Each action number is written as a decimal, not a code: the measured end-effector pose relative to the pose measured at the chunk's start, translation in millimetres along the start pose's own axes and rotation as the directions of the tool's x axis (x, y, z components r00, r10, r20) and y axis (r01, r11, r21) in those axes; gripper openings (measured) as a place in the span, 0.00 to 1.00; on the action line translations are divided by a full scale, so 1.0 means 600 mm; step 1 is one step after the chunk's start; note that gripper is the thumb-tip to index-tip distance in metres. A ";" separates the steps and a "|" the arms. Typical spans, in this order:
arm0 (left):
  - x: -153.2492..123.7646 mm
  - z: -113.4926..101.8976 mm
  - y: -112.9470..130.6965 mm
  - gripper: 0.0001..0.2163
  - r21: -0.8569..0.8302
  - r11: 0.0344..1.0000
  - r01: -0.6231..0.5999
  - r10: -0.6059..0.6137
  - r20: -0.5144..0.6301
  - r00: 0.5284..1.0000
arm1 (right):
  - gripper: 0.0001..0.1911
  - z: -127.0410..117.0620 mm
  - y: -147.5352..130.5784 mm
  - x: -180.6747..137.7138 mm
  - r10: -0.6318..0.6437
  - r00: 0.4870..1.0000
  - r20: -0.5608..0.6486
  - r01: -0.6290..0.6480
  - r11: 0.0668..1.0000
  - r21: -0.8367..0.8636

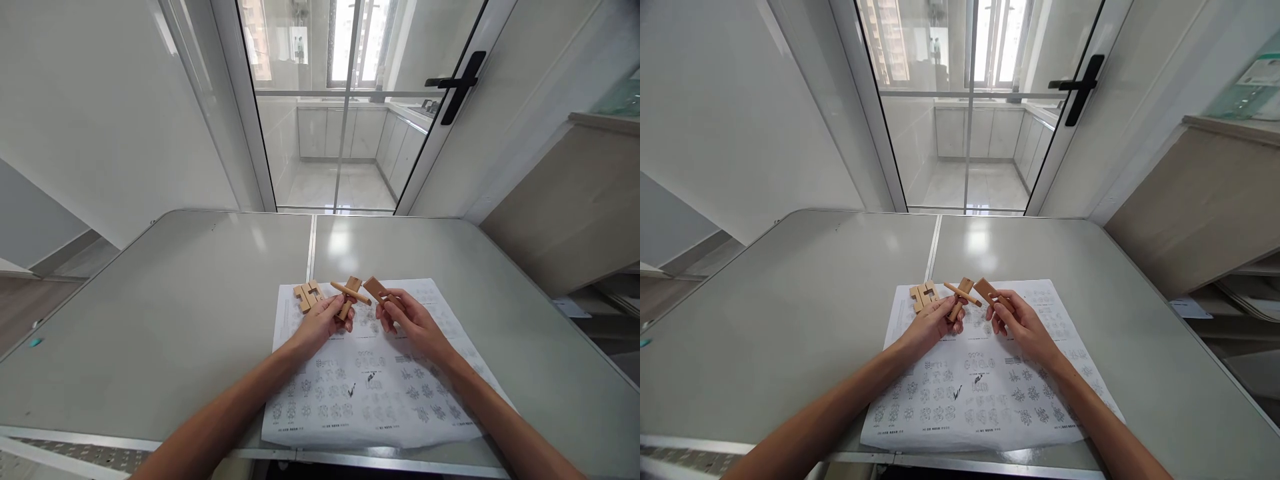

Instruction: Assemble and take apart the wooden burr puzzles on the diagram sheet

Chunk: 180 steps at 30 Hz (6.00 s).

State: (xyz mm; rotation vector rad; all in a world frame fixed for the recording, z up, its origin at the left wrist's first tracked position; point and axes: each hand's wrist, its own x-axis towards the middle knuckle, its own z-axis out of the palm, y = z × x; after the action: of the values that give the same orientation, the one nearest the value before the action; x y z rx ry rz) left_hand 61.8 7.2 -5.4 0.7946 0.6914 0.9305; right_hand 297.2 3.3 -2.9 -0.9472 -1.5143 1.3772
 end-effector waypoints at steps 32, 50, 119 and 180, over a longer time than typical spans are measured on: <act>-0.006 0.013 0.012 0.23 0.001 1.000 0.020 -0.020 -0.016 1.000 | 0.16 -0.005 -0.002 -0.001 0.037 0.996 0.085 -0.048 0.990 0.135; -0.002 0.011 0.013 0.22 -0.004 1.000 0.016 -0.016 -0.019 1.000 | 0.15 -0.006 0.002 0.004 0.072 0.990 0.118 -0.092 0.981 0.168; -0.017 0.022 0.009 0.18 -0.110 0.984 0.140 -0.120 0.171 0.978 | 0.19 0.010 0.012 -0.005 0.000 0.953 0.301 -0.079 0.966 0.248; -0.020 0.002 0.018 0.27 0.169 0.974 0.151 -0.211 0.434 0.876 | 0.16 -0.005 0.012 -0.006 0.118 0.959 0.257 -0.211 0.904 0.373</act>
State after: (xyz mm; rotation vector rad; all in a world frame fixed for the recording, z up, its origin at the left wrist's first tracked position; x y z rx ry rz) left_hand 53.0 0.2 6.5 1.0017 0.4105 0.5032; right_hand 301.2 1.6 -10.4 -0.6876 -1.2616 1.8867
